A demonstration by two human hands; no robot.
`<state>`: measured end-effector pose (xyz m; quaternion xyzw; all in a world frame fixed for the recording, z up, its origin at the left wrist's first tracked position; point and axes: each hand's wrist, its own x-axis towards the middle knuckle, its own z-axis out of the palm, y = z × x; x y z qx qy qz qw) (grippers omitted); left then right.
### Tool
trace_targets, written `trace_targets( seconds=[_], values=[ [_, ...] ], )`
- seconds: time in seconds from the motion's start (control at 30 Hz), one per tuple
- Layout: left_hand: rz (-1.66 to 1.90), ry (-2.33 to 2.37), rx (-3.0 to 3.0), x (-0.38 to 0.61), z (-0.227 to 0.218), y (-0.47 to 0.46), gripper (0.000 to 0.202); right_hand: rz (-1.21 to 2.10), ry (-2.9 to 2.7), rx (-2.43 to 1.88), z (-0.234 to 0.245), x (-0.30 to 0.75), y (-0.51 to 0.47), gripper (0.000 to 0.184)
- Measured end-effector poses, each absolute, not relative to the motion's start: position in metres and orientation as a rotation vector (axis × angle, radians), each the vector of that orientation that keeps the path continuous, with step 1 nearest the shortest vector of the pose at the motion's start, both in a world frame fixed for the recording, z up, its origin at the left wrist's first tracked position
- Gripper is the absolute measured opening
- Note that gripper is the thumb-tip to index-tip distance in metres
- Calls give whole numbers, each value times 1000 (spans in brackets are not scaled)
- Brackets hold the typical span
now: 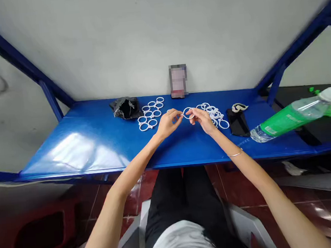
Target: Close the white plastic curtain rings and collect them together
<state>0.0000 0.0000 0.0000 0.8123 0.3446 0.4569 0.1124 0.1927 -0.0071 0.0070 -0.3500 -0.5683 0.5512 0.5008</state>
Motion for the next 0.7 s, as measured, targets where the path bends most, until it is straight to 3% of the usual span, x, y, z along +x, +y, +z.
trace_targets(
  seconds=[0.7],
  values=[
    [1221,1097,2508,2,2,-6,11,1264,-1541,-876,5,197,-5,46]
  ],
)
